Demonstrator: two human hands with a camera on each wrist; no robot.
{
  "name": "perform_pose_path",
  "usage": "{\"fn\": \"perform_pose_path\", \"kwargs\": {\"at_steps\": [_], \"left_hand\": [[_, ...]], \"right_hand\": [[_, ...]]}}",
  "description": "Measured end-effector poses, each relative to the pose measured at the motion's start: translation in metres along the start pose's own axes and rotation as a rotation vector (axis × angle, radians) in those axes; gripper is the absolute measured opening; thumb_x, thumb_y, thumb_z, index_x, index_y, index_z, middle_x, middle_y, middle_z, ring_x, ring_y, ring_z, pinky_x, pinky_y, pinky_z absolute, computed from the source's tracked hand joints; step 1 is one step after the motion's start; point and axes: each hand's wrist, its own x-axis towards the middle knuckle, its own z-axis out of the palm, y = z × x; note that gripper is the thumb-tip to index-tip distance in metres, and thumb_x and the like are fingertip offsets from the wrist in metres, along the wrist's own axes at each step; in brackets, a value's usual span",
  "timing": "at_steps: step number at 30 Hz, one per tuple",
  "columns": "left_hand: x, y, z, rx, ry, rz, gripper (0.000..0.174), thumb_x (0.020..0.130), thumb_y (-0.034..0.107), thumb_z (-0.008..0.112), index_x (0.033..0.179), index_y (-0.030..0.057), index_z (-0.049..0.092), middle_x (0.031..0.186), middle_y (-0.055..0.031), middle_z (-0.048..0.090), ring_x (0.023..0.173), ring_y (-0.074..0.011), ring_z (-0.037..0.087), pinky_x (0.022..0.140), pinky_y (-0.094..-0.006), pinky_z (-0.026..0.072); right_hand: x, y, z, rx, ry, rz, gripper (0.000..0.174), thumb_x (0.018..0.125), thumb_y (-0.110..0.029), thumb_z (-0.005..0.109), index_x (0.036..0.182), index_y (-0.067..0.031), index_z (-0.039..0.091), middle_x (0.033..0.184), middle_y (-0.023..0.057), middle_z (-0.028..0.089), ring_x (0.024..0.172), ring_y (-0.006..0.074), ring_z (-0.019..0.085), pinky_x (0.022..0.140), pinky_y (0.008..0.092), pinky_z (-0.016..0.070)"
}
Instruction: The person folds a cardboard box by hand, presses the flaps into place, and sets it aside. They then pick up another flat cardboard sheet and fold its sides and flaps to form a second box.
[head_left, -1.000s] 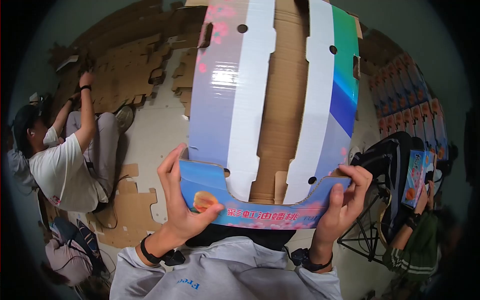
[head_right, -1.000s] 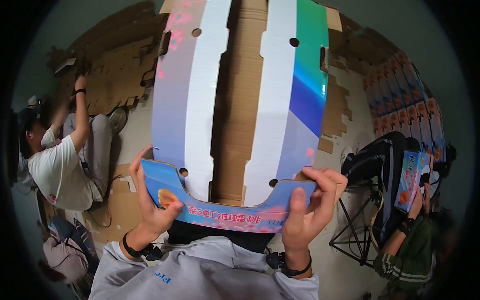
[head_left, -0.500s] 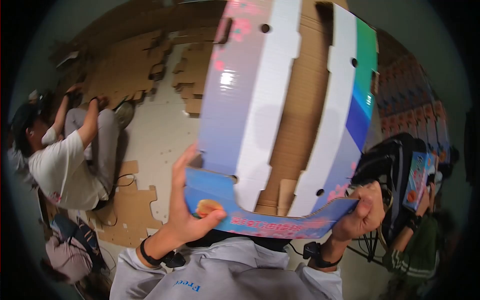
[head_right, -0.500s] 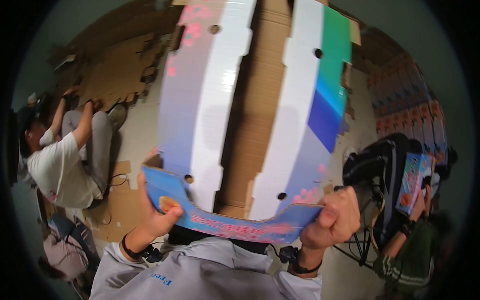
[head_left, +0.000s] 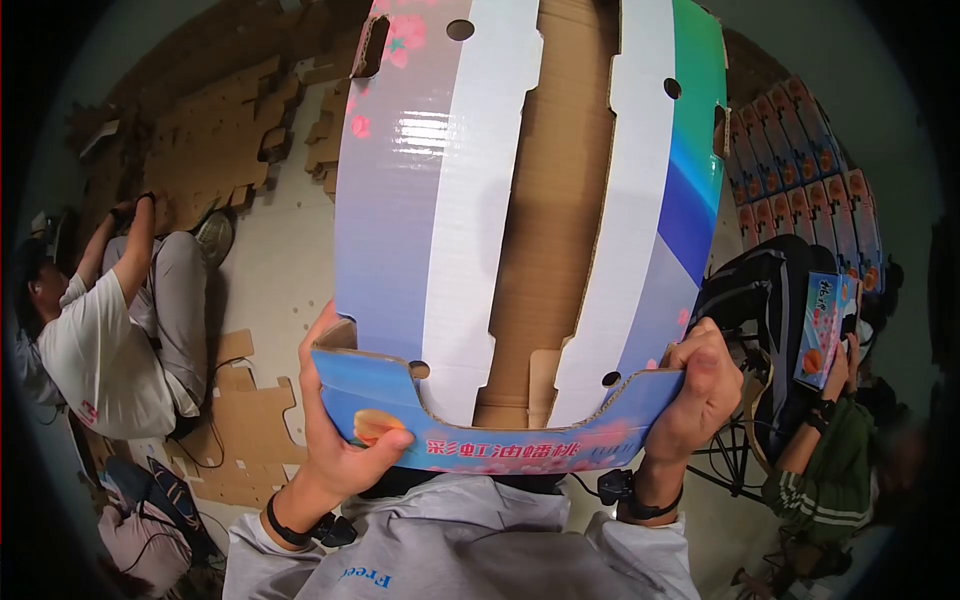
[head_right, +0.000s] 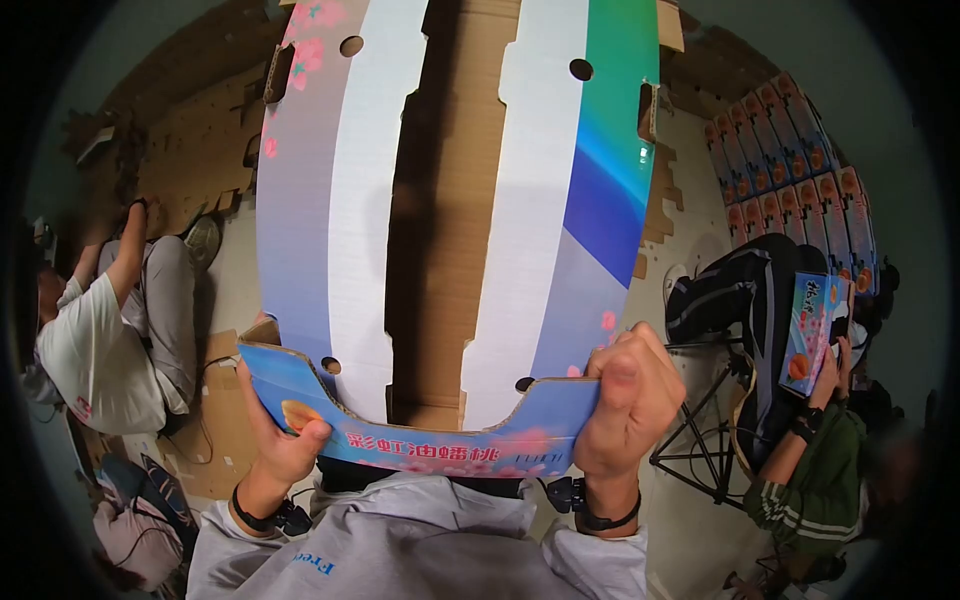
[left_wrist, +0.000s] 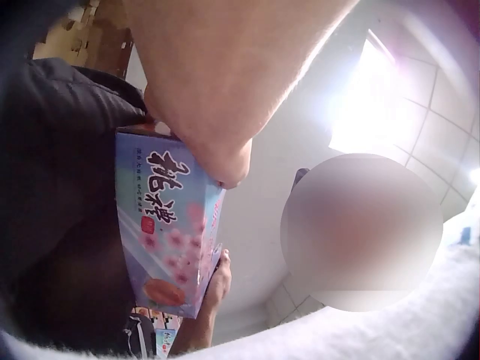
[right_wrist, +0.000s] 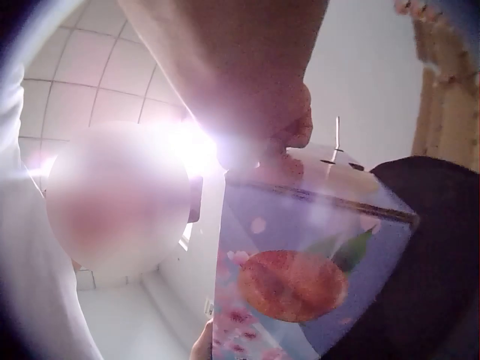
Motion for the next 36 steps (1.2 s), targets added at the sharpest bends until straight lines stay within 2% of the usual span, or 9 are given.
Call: {"fn": "perform_pose_path", "kwargs": {"at_steps": [4, 7, 12, 15, 19, 26, 31, 34, 36], "left_hand": [[-0.004, 0.002, 0.009, -0.051, 0.039, -0.025, 0.109, 0.088, 0.041, 0.085, 0.162, -0.0024, 0.018, 0.164, -0.0265, 0.023, 0.144, -0.0368, 0.045, 0.113, -0.0478, 0.0466], [-0.003, -0.002, 0.009, -0.071, 0.060, -0.024, 0.106, 0.088, 0.042, 0.084, 0.161, -0.0018, 0.020, 0.163, -0.0274, 0.023, 0.145, -0.0374, 0.043, 0.114, -0.0481, 0.0443], [-0.009, 0.000, 0.013, 0.008, 0.040, 0.069, 0.088, 0.097, 0.054, 0.069, 0.157, 0.0009, 0.031, 0.163, -0.0288, 0.025, 0.147, -0.0378, 0.041, 0.118, -0.0491, 0.0393], [0.010, 0.005, -0.007, -0.185, -0.016, 0.097, 0.064, 0.109, 0.057, 0.043, 0.150, 0.0083, 0.046, 0.165, -0.0271, 0.027, 0.150, -0.0392, 0.037, 0.121, -0.0526, 0.0336], [0.043, 0.007, -0.016, -0.157, -0.100, 0.227, 0.053, 0.111, 0.054, 0.043, 0.144, 0.0127, 0.049, 0.167, -0.0257, 0.025, 0.156, -0.0426, 0.029, 0.124, -0.0566, 0.0279], [0.068, 0.007, 0.003, -0.375, -0.113, 0.271, 0.067, 0.107, 0.057, 0.048, 0.161, 0.0189, 0.035, 0.172, -0.0250, 0.015, 0.161, -0.0424, 0.013, 0.127, -0.0603, 0.0120], [0.102, 0.027, -0.040, 0.527, -0.293, 0.624, 0.053, 0.099, 0.043, 0.054, 0.146, 0.0197, 0.062, 0.170, -0.0217, 0.030, 0.160, -0.0442, 0.017, 0.127, -0.0627, 0.0102], [0.105, 0.076, -0.033, 0.802, -0.473, 0.681, 0.051, 0.090, 0.037, 0.056, 0.135, 0.0203, 0.072, 0.162, -0.0127, 0.047, 0.156, -0.0417, 0.032, 0.127, -0.0640, 0.0090], [0.106, 0.087, -0.019, 0.881, -0.520, 0.708, 0.051, 0.084, 0.034, 0.057, 0.131, 0.0210, 0.074, 0.158, -0.0060, 0.055, 0.152, -0.0380, 0.042, 0.127, -0.0645, 0.0084]], "right_hand": [[-0.004, -0.005, 0.000, -0.067, -0.007, 0.092, 0.029, 0.110, -0.027, 0.052, 0.103, 0.0016, 0.051, 0.090, 0.0109, 0.054, 0.080, 0.0202, 0.049, 0.075, 0.0350, 0.0405], [0.001, -0.006, 0.007, -0.126, -0.096, 0.242, 0.041, 0.109, -0.031, 0.056, 0.125, 0.0035, 0.040, 0.117, 0.0177, 0.049, 0.103, 0.0276, 0.053, 0.099, 0.0407, 0.0429], [-0.006, -0.003, -0.008, -0.183, -0.116, 0.225, 0.055, 0.107, -0.039, 0.061, 0.133, 0.0052, 0.040, 0.118, 0.0198, 0.054, 0.110, 0.0299, 0.057, 0.102, 0.0427, 0.0439], [-0.010, -0.001, -0.012, -0.160, -0.138, 0.201, 0.064, 0.106, -0.044, 0.063, 0.139, 0.0058, 0.040, 0.124, 0.0222, 0.056, 0.115, 0.0314, 0.059, 0.103, 0.0435, 0.0451], [-0.026, 0.004, -0.017, -0.168, -0.122, 0.168, 0.066, 0.105, -0.044, 0.063, 0.142, 0.0058, 0.040, 0.130, 0.0226, 0.054, 0.117, 0.0316, 0.059, 0.106, 0.0432, 0.0449], [-0.032, 0.005, -0.014, -0.167, -0.106, 0.167, 0.066, 0.105, -0.043, 0.064, 0.142, 0.0064, 0.040, 0.135, 0.0231, 0.052, 0.119, 0.0314, 0.058, 0.107, 0.0431, 0.0451], [-0.027, 0.000, -0.019, -0.279, -0.175, 0.144, 0.058, 0.107, -0.034, 0.062, 0.147, 0.0023, 0.040, 0.138, 0.0252, 0.052, 0.123, 0.0362, 0.059, 0.106, 0.0454, 0.0460], [-0.014, -0.018, -0.005, -0.632, -0.053, -0.311, 0.043, 0.103, -0.021, 0.065, 0.141, -0.0044, 0.054, 0.132, 0.0209, 0.060, 0.127, 0.0363, 0.061, 0.109, 0.0490, 0.0453], [0.005, -0.044, -0.007, -0.641, -0.350, -0.533, 0.031, 0.095, -0.014, 0.068, 0.124, -0.0071, 0.065, 0.125, 0.0161, 0.066, 0.128, 0.0338, 0.062, 0.111, 0.0518, 0.0445]]}}
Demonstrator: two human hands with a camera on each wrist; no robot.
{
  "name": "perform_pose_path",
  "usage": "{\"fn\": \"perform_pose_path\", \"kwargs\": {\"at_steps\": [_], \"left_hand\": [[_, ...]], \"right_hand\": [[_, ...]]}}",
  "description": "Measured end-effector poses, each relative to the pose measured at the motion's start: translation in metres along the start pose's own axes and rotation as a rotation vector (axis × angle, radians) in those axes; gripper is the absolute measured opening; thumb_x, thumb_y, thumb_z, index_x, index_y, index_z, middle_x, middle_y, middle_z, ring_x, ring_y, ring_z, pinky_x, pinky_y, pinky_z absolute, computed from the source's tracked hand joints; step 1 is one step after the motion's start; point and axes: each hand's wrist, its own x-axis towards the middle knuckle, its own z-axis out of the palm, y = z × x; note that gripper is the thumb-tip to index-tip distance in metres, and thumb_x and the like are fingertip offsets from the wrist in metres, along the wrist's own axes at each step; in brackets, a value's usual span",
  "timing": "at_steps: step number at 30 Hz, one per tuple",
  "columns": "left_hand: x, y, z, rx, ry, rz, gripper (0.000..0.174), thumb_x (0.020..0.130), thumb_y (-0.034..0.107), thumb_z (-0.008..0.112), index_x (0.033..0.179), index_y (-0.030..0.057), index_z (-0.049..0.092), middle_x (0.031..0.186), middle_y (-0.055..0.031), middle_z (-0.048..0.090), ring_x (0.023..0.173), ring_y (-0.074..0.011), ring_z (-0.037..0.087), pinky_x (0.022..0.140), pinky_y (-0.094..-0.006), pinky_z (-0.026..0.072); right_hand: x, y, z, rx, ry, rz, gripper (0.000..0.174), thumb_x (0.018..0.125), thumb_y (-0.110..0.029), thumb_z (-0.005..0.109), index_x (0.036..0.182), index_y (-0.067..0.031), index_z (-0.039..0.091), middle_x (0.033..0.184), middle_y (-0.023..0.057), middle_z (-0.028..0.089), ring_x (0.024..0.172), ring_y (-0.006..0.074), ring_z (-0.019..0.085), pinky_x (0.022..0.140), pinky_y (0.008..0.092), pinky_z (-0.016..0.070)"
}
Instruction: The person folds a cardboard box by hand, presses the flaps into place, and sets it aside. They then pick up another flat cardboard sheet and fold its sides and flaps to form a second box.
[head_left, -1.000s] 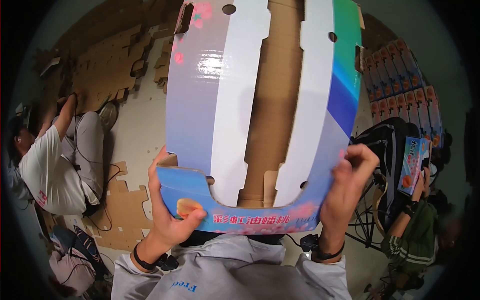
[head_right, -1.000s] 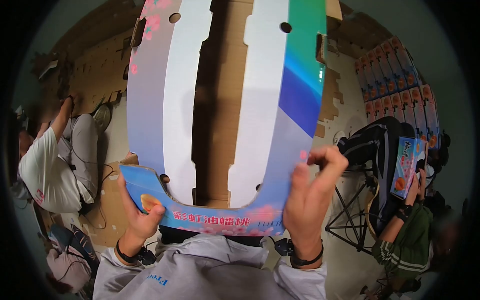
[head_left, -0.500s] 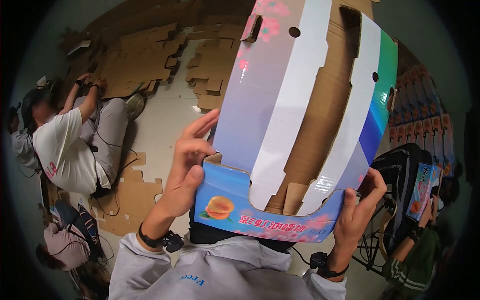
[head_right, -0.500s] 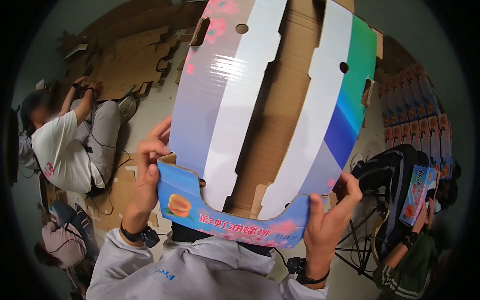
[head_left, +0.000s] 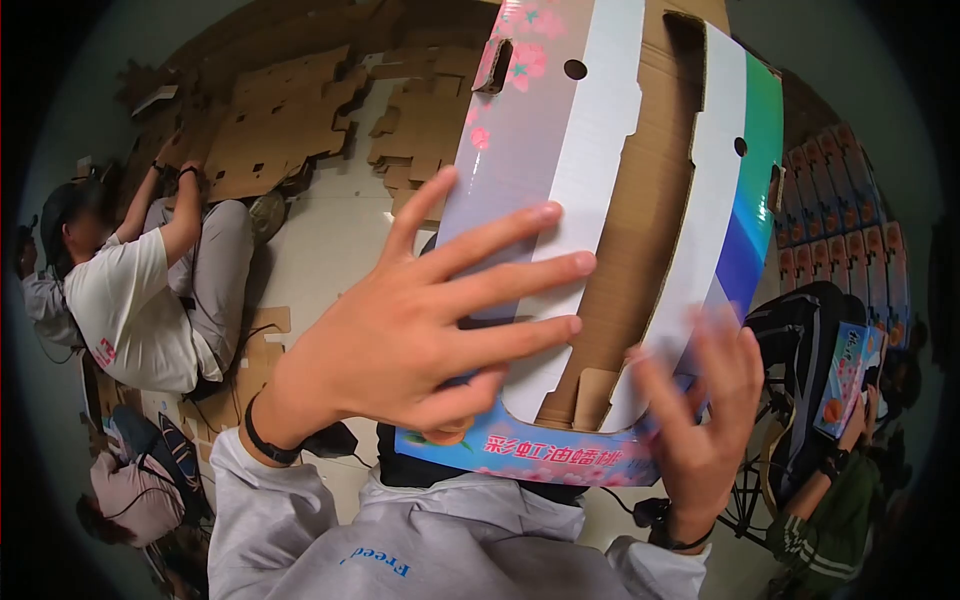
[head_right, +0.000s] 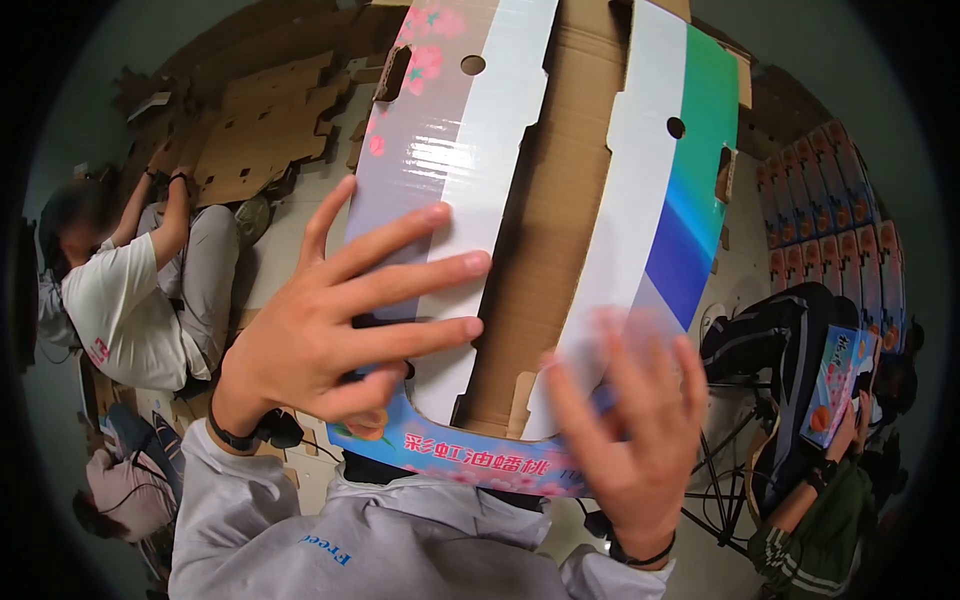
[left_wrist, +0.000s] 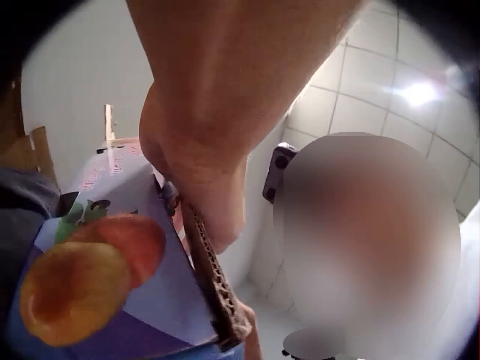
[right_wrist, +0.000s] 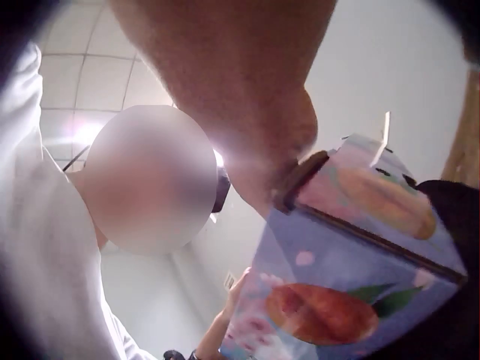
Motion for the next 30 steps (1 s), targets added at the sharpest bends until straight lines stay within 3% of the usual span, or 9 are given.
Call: {"fn": "perform_pose_path", "kwargs": {"at_steps": [2, 3, 5, 7, 9, 11, 18, 19, 30], "left_hand": [[0.010, 0.008, 0.004, 0.057, 0.032, 0.025, 0.052, 0.080, 0.033, 0.058, 0.127, 0.0219, 0.075, 0.155, -0.0006, 0.059, 0.146, -0.0340, 0.050, 0.127, -0.0647, 0.0078], [0.012, 0.013, 0.003, 0.113, 0.045, 0.048, 0.043, 0.079, 0.031, 0.059, 0.117, 0.0161, 0.074, 0.145, -0.0051, 0.064, 0.143, -0.0310, 0.054, 0.126, -0.0645, 0.0180], [0.014, 0.010, 0.009, 0.007, 0.043, 0.102, 0.036, 0.079, 0.029, 0.061, 0.109, 0.0122, 0.073, 0.134, -0.0083, 0.067, 0.143, -0.0293, 0.054, 0.124, -0.0638, 0.0265], [0.017, 0.008, -0.001, -0.009, 0.013, 0.163, 0.025, 0.080, 0.026, 0.064, 0.096, 0.0075, 0.069, 0.114, -0.0111, 0.067, 0.137, -0.0289, 0.059, 0.118, -0.0619, 0.0390], [0.015, 0.009, -0.005, -0.042, 0.018, 0.196, 0.023, 0.081, 0.028, 0.064, 0.093, 0.0083, 0.068, 0.110, -0.0096, 0.067, 0.128, -0.0294, 0.062, 0.118, -0.0618, 0.0399], [0.010, 0.014, 0.011, -0.025, 0.076, 0.238, 0.024, 0.082, 0.033, 0.064, 0.087, 0.0098, 0.065, 0.099, -0.0073, 0.064, 0.108, -0.0290, 0.065, 0.116, -0.0595, 0.0442], [0.018, 0.002, 0.017, 0.021, 0.046, 0.304, 0.022, 0.080, 0.030, 0.068, 0.078, 0.0103, 0.058, 0.088, -0.0056, 0.059, 0.090, -0.0248, 0.060, 0.108, -0.0456, 0.0514], [0.021, 0.000, 0.020, 0.058, 0.041, 0.328, 0.023, 0.081, 0.029, 0.068, 0.074, 0.0098, 0.058, 0.084, -0.0045, 0.059, 0.085, -0.0232, 0.058, 0.100, -0.0412, 0.0526], [-0.009, 0.027, 0.045, 0.034, -0.024, 0.442, 0.036, 0.092, 0.028, 0.066, 0.064, 0.0109, 0.051, 0.066, -0.0014, 0.048, 0.068, -0.0182, 0.052, 0.069, -0.0308, 0.0414]], "right_hand": [[0.014, 0.000, -0.003, 0.075, -0.129, -0.160, 0.021, 0.087, -0.010, 0.071, 0.108, -0.0084, 0.071, 0.117, 0.0116, 0.070, 0.127, 0.0308, 0.064, 0.112, 0.0536, 0.0435], [0.020, 0.002, 0.003, 0.146, -0.146, -0.176, 0.016, 0.083, -0.009, 0.073, 0.099, -0.0085, 0.072, 0.112, 0.0096, 0.071, 0.126, 0.0290, 0.065, 0.113, 0.0540, 0.0429], [0.025, 0.000, 0.014, 0.221, -0.146, -0.183, 0.011, 0.073, -0.015, 0.073, 0.081, -0.0099, 0.068, 0.101, 0.0070, 0.069, 0.119, 0.0264, 0.066, 0.114, 0.0560, 0.0431], [0.021, -0.006, 0.008, 0.196, -0.168, -0.168, 0.014, 0.072, -0.021, 0.074, 0.078, -0.0106, 0.065, 0.095, 0.0058, 0.066, 0.113, 0.0245, 0.066, 0.114, 0.0549, 0.0437], [0.016, -0.011, 0.010, 0.173, -0.136, -0.166, 0.019, 0.071, -0.026, 0.073, 0.072, -0.0110, 0.060, 0.085, 0.0042, 0.060, 0.103, 0.0214, 0.065, 0.113, 0.0523, 0.0456], [0.009, -0.014, 0.016, 0.165, -0.119, -0.168, 0.016, 0.070, -0.023, 0.071, 0.070, -0.0113, 0.060, 0.084, 0.0037, 0.059, 0.103, 0.0209, 0.065, 0.112, 0.0515, 0.0464], [0.018, -0.021, 0.021, 0.198, -0.089, -0.136, 0.014, 0.068, -0.019, 0.069, 0.066, -0.0106, 0.059, 0.080, 0.0041, 0.057, 0.100, 0.0203, 0.064, 0.109, 0.0515, 0.0484], [0.019, -0.021, 0.021, 0.205, -0.094, -0.131, 0.014, 0.068, -0.019, 0.070, 0.067, -0.0098, 0.060, 0.080, 0.0044, 0.057, 0.100, 0.0203, 0.064, 0.109, 0.0516, 0.0483], [-0.026, -0.047, 0.012, 0.309, -0.156, -0.101, 0.011, 0.070, -0.019, 0.072, 0.071, -0.0140, 0.062, 0.088, 0.0011, 0.062, 0.096, 0.0184, 0.065, 0.104, 0.0465, 0.0487]]}}
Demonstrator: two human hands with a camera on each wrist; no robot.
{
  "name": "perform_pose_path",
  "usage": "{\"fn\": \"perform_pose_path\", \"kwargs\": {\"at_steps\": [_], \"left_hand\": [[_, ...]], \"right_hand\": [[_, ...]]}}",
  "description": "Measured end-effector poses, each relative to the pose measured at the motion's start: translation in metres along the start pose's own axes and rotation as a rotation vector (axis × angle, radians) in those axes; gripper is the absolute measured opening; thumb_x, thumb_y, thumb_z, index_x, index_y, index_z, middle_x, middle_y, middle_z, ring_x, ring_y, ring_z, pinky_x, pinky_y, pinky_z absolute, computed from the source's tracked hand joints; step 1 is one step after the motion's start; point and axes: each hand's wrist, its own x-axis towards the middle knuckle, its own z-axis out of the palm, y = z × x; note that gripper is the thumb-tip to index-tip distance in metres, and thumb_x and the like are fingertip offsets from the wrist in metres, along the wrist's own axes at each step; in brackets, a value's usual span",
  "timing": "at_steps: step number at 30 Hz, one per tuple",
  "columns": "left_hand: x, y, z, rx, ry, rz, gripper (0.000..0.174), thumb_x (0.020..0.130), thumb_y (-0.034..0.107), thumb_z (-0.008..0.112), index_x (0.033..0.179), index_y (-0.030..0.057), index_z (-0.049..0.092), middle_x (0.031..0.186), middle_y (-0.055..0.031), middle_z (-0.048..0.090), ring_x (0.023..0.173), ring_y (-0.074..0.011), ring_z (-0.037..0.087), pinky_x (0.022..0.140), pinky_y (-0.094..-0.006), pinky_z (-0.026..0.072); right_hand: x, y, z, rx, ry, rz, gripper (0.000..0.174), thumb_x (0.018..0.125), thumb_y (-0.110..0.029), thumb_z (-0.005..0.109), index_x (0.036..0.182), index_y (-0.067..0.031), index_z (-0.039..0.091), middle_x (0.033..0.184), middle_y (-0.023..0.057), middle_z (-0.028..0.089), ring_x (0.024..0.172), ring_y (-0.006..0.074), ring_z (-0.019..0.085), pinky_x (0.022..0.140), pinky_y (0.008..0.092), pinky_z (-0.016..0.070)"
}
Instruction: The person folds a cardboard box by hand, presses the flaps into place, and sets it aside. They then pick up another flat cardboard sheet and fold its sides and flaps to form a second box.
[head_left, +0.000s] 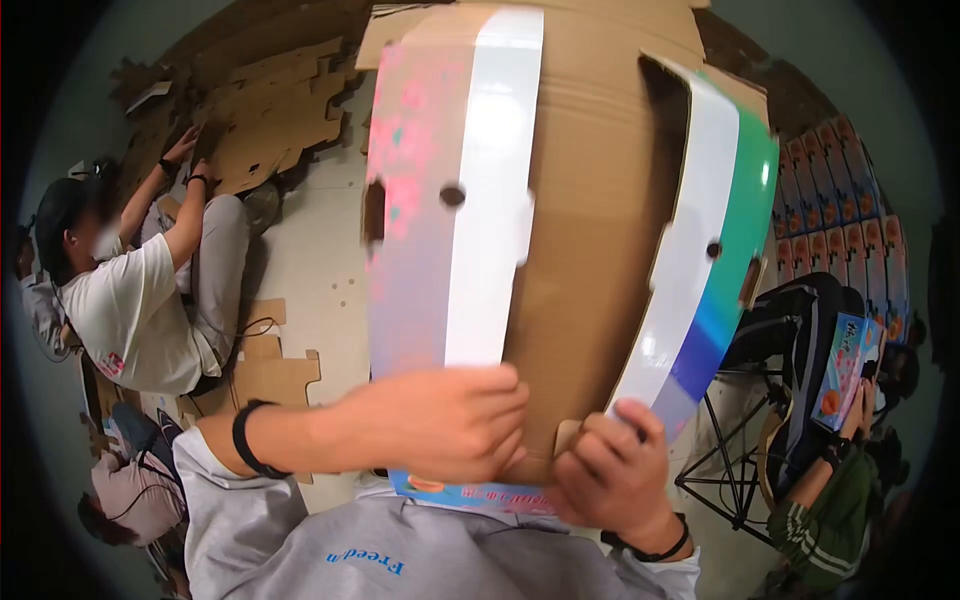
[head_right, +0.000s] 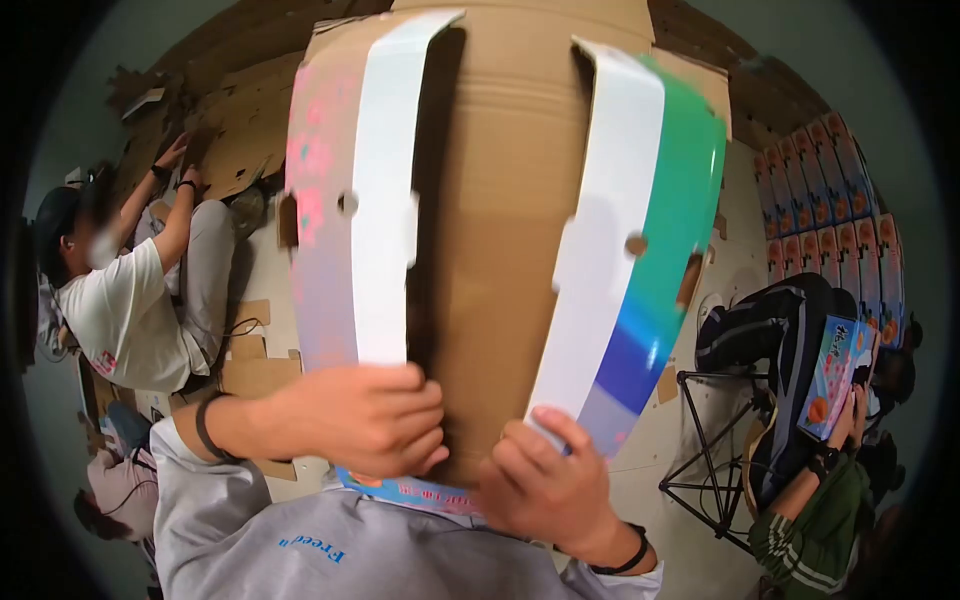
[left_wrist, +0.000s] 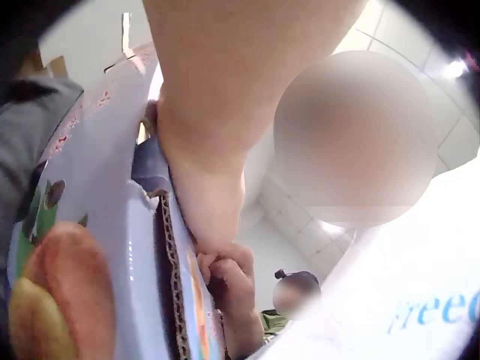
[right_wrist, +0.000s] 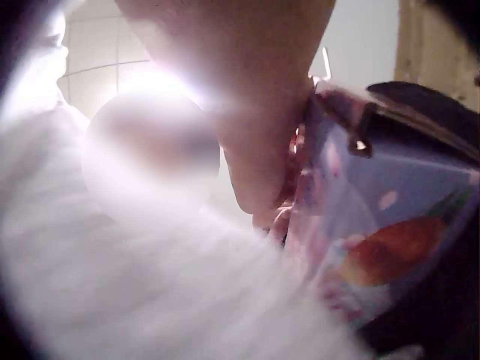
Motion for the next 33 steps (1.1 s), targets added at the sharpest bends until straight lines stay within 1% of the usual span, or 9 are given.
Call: {"fn": "perform_pose_path", "kwargs": {"at_steps": [8, 11, 13, 15, 18, 20, 24, 25, 33], "left_hand": [[-0.016, 0.060, 0.014, 0.170, -0.218, 0.068, 0.044, 0.096, 0.034, 0.065, 0.061, 0.0126, 0.048, 0.063, 0.0004, 0.045, 0.065, -0.0166, 0.045, 0.065, -0.0312, 0.0387], [-0.007, 0.046, 0.006, -0.043, -0.021, -0.028, 0.034, 0.094, 0.027, 0.066, 0.068, 0.0103, 0.054, 0.073, -0.0012, 0.056, 0.079, -0.0183, 0.055, 0.077, -0.0328, 0.0449], [0.001, 0.026, -0.014, -0.071, 0.122, -0.202, 0.024, 0.089, 0.028, 0.076, 0.092, 0.0061, 0.067, 0.101, -0.0096, 0.066, 0.096, -0.0222, 0.064, 0.092, -0.0363, 0.0528], [0.000, -0.001, -0.039, 0.061, 0.250, -0.378, 0.045, 0.083, 0.030, 0.082, 0.120, 0.0060, 0.069, 0.122, -0.0148, 0.066, 0.116, -0.0278, 0.064, 0.105, -0.0441, 0.0501], [0.023, -0.035, -0.066, 0.210, 0.388, -0.652, 0.063, 0.080, 0.033, 0.083, 0.135, 0.0072, 0.065, 0.128, -0.0175, 0.066, 0.122, -0.0348, 0.060, 0.107, -0.0461, 0.0474], [0.038, -0.053, -0.058, 0.217, 0.499, -0.785, 0.068, 0.081, 0.033, 0.083, 0.140, 0.0076, 0.062, 0.131, -0.0188, 0.065, 0.124, -0.0374, 0.059, 0.108, -0.0445, 0.0466], [0.038, -0.065, -0.051, 0.057, 0.481, -1.003, 0.040, 0.079, 0.026, 0.075, 0.108, -0.0018, 0.073, 0.093, -0.0178, 0.074, 0.097, -0.0357, 0.067, 0.090, -0.0450, 0.0520], [0.036, -0.067, -0.044, 0.088, 0.642, -0.918, 0.026, 0.076, 0.021, 0.073, 0.089, -0.0016, 0.074, 0.076, -0.0154, 0.071, 0.081, -0.0343, 0.066, 0.080, -0.0448, 0.0524], [0.030, -0.054, -0.038, 0.005, 0.629, -0.752, 0.013, 0.076, 0.012, 0.074, 0.086, 0.0055, 0.076, 0.070, -0.0089, 0.066, 0.064, -0.0255, 0.058, 0.064, -0.0382, 0.0462]], "right_hand": [[-0.043, -0.019, 0.017, 0.598, 0.174, 0.035, 0.006, 0.065, -0.009, 0.068, 0.071, -0.0078, 0.067, 0.063, 0.0013, 0.056, 0.058, 0.0214, 0.058, 0.085, 0.0405, 0.0588], [-0.033, -0.003, 0.002, 0.966, 0.218, 0.090, 0.011, 0.066, -0.003, 0.064, 0.075, -0.0039, 0.070, 0.065, 0.0043, 0.059, 0.058, 0.0212, 0.057, 0.076, 0.0398, 0.0603], [-0.019, 0.014, -0.019, 0.825, 0.273, 0.057, 0.012, 0.066, -0.001, 0.061, 0.075, -0.0028, 0.070, 0.064, 0.0059, 0.059, 0.057, 0.0217, 0.057, 0.073, 0.0393, 0.0600], [0.003, 0.034, -0.040, 0.617, 0.335, 0.057, 0.013, 0.067, 0.000, 0.062, 0.077, -0.0019, 0.070, 0.066, 0.0080, 0.061, 0.060, 0.0231, 0.059, 0.070, 0.0385, 0.0597], [0.059, 0.056, -0.077, 0.271, 0.278, 0.177, 0.027, 0.071, -0.009, 0.071, 0.097, -0.0017, 0.073, 0.088, 0.0141, 0.067, 0.078, 0.0300, 0.067, 0.074, 0.0393, 0.0589], [0.095, 0.072, -0.075, 0.017, 0.386, 0.054, 0.046, 0.074, -0.019, 0.079, 0.117, -0.0039, 0.071, 0.110, 0.0170, 0.068, 0.099, 0.0350, 0.068, 0.084, 0.0416, 0.0571], [0.123, 0.093, -0.047, 0.074, 0.228, 0.211, 0.056, 0.076, -0.026, 0.085, 0.125, -0.0038, 0.069, 0.115, 0.0178, 0.069, 0.111, 0.0352, 0.064, 0.095, 0.0441, 0.0527], [0.120, 0.091, -0.043, 0.102, 0.255, 0.212, 0.054, 0.075, -0.025, 0.084, 0.122, -0.0034, 0.070, 0.112, 0.0175, 0.069, 0.109, 0.0353, 0.064, 0.094, 0.0439, 0.0525], [0.091, 0.081, -0.036, 0.193, 0.358, 0.271, 0.035, 0.065, -0.015, 0.081, 0.096, -0.0017, 0.071, 0.093, 0.0134, 0.069, 0.085, 0.0326, 0.062, 0.081, 0.0407, 0.0522]]}}
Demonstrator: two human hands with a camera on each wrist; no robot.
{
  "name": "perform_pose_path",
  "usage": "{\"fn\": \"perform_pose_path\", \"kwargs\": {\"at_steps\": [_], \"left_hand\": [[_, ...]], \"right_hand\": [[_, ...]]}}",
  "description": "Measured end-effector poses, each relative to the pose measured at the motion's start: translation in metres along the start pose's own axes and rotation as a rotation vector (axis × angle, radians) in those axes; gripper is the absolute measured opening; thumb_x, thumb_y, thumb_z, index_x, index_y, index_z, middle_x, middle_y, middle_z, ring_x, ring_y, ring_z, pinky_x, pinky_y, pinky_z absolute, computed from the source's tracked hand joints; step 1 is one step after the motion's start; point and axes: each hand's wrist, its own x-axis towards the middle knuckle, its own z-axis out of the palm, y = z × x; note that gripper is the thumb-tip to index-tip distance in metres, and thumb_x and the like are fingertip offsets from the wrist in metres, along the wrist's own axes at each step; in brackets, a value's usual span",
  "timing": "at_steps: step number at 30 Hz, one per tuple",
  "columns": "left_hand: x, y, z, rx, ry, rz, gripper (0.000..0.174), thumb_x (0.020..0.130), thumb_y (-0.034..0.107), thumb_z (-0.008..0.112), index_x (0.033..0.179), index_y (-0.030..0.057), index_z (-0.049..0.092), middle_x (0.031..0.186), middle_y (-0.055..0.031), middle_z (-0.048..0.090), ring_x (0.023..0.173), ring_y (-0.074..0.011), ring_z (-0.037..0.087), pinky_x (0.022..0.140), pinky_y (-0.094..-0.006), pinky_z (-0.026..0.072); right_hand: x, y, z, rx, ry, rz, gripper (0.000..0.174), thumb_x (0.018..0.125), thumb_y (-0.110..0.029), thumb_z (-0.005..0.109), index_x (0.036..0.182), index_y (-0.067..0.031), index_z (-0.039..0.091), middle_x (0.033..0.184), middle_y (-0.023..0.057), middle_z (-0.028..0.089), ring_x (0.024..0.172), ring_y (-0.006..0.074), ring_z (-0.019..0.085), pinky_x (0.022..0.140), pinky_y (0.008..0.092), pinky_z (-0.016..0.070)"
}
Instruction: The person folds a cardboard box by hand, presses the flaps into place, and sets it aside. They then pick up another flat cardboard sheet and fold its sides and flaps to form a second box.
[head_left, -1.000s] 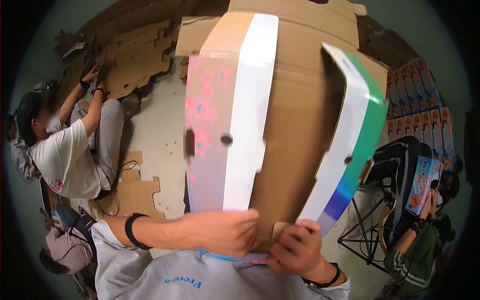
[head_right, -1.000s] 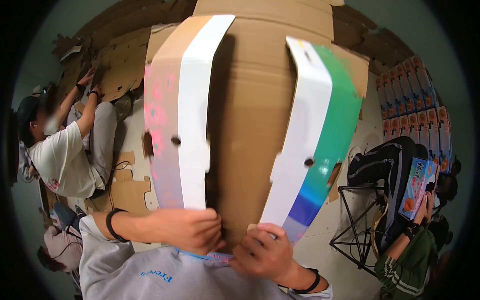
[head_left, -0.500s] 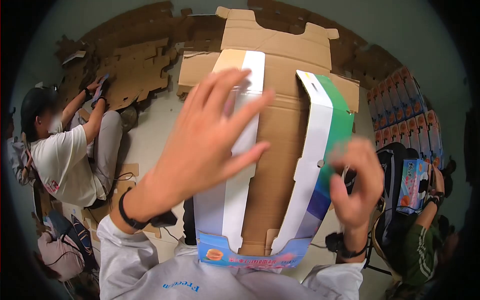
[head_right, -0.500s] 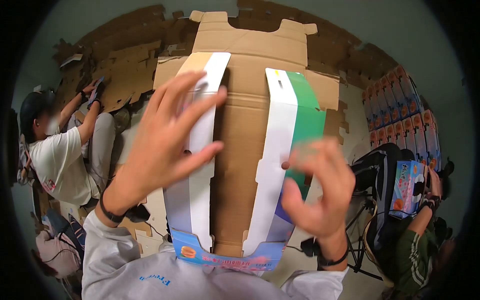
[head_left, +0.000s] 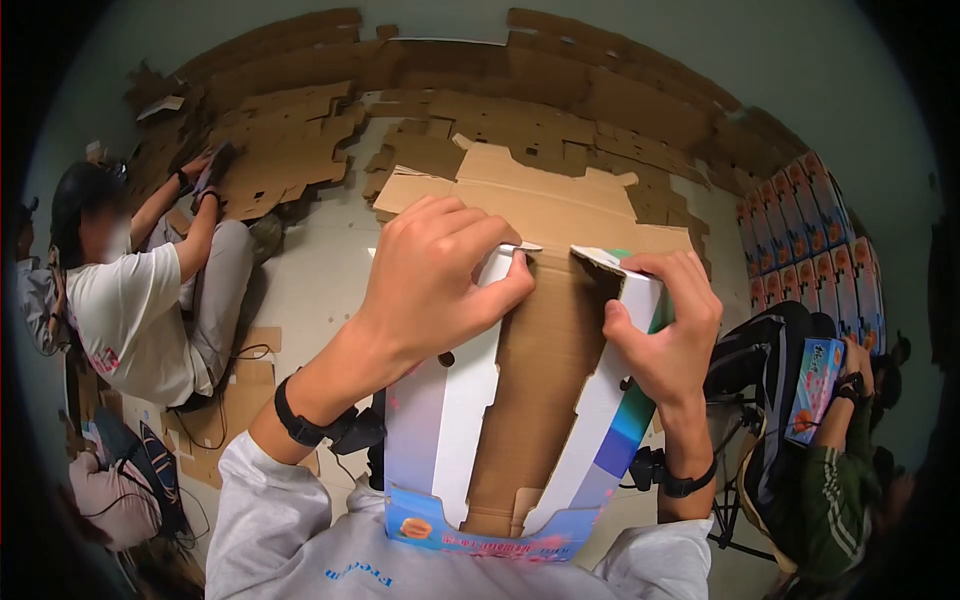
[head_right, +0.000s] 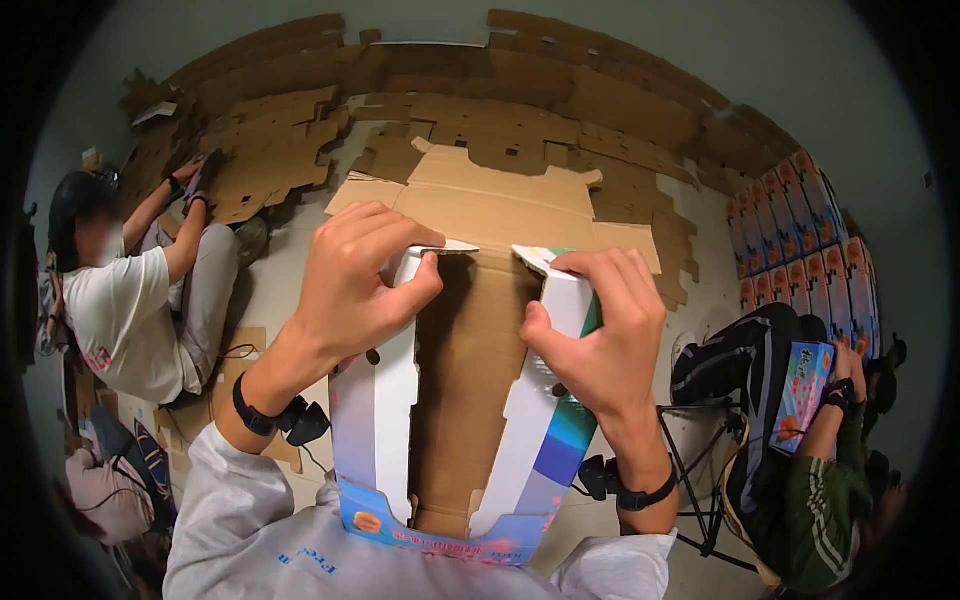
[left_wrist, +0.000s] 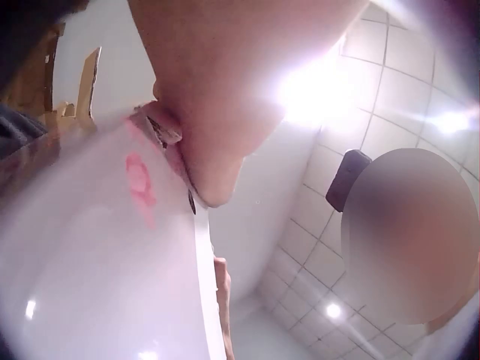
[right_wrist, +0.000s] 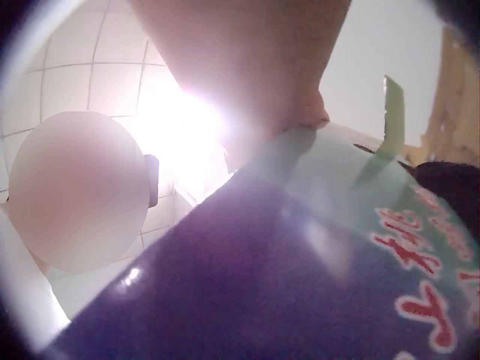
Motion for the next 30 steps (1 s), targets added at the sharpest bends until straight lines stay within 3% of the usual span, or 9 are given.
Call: {"fn": "perform_pose_path", "kwargs": {"at_steps": [8, 11, 14, 18, 21, 23, 25, 26, 30], "left_hand": [[0.005, 0.003, -0.002, -0.074, -0.160, -0.078, 0.006, 0.082, 0.011, 0.075, 0.085, 0.0057, 0.075, 0.071, -0.0069, 0.066, 0.064, -0.0246, 0.058, 0.062, -0.0378, 0.0427], [0.005, -0.003, 0.004, -0.001, -0.122, 0.045, 0.009, 0.087, 0.013, 0.075, 0.090, 0.0042, 0.074, 0.077, -0.0098, 0.067, 0.071, -0.0258, 0.062, 0.068, -0.0348, 0.0453], [0.002, -0.026, 0.000, -0.097, -0.053, 0.016, 0.013, 0.094, 0.015, 0.072, 0.096, 0.0030, 0.073, 0.087, -0.0100, 0.070, 0.080, -0.0225, 0.065, 0.074, -0.0330, 0.0482], [-0.013, -0.082, -0.013, -0.294, 0.426, -0.513, 0.015, 0.102, 0.013, 0.064, 0.109, 0.0012, 0.071, 0.096, -0.0030, 0.072, 0.088, -0.0136, 0.065, 0.077, -0.0309, 0.0506], [-0.045, -0.144, 0.006, -0.857, 0.374, -1.008, 0.022, 0.107, 0.016, 0.059, 0.124, 0.0020, 0.065, 0.100, -0.0005, 0.067, 0.087, -0.0120, 0.063, 0.079, -0.0283, 0.0507], [-0.051, -0.154, 0.015, -1.345, 0.045, -1.113, 0.035, 0.107, 0.021, 0.062, 0.136, 0.0033, 0.057, 0.104, -0.0004, 0.065, 0.086, -0.0106, 0.062, 0.082, -0.0264, 0.0517], [-0.029, -0.123, 0.009, -1.314, -0.050, -1.113, 0.038, 0.105, 0.019, 0.064, 0.139, 0.0028, 0.055, 0.112, -0.0025, 0.066, 0.092, -0.0113, 0.064, 0.085, -0.0253, 0.0530], [-0.012, -0.102, 0.007, -1.297, -0.101, -1.112, 0.041, 0.104, 0.018, 0.066, 0.140, 0.0025, 0.054, 0.117, -0.0036, 0.066, 0.095, -0.0116, 0.066, 0.086, -0.0247, 0.0536], [0.019, -0.086, 0.020, -1.289, -0.233, -0.871, 0.051, 0.095, 0.000, 0.069, 0.143, 0.0022, 0.053, 0.124, -0.0091, 0.068, 0.096, -0.0140, 0.070, 0.080, -0.0302, 0.0589]], "right_hand": [[-0.007, 0.022, -0.008, 0.126, 0.030, -0.099, 0.029, 0.068, -0.015, 0.083, 0.091, -0.0018, 0.071, 0.084, 0.0130, 0.068, 0.081, 0.0299, 0.063, 0.081, 0.0372, 0.0517], [-0.003, 0.012, -0.008, -0.048, -0.111, 0.056, 0.028, 0.074, -0.017, 0.083, 0.093, -0.0009, 0.072, 0.089, 0.0125, 0.069, 0.086, 0.0293, 0.066, 0.088, 0.0365, 0.0526], [-0.004, 0.030, -0.010, 0.089, 0.064, 0.008, 0.021, 0.087, -0.016, 0.078, 0.099, -0.0002, 0.072, 0.097, 0.0105, 0.070, 0.094, 0.0256, 0.067, 0.092, 0.0347, 0.0522], [-0.006, 0.109, -0.013, 0.087, 0.449, 0.336, 0.018, 0.106, -0.012, 0.059, 0.113, -0.0005, 0.071, 0.107, 0.0039, 0.071, 0.100, 0.0140, 0.065, 0.090, 0.0278, 0.0499], [-0.023, 0.190, -0.005, 0.439, 0.405, 0.585, 0.022, 0.108, -0.014, 0.056, 0.118, -0.0025, 0.071, 0.109, 0.0034, 0.071, 0.101, 0.0128, 0.065, 0.090, 0.0276, 0.0511], [-0.022, 0.177, 0.001, 0.748, 0.170, 0.753, 0.030, 0.110, -0.020, 0.055, 0.132, -0.0039, 0.065, 0.117, 0.0067, 0.071, 0.103, 0.0131, 0.066, 0.087, 0.0289, 0.0546], [-0.013, 0.138, 0.008, 1.042, 0.022, 0.838, 0.036, 0.111, -0.025, 0.053, 0.138, -0.0036, 0.061, 0.122, 0.0080, 0.070, 0.099, 0.0098, 0.065, 0.083, 0.0284, 0.0554], [-0.005, 0.125, 0.009, 1.226, -0.005, 0.867, 0.040, 0.109, -0.020, 0.058, 0.145, -0.0019, 0.053, 0.128, 0.0103, 0.068, 0.092, 0.0081, 0.066, 0.072, 0.0258, 0.0559], [0.020, 0.105, 0.016, 1.246, -0.087, 0.683, 0.052, 0.097, -0.001, 0.069, 0.144, -0.0035, 0.048, 0.128, 0.0120, 0.067, 0.091, 0.0129, 0.071, 0.062, 0.0234, 0.0573]]}}
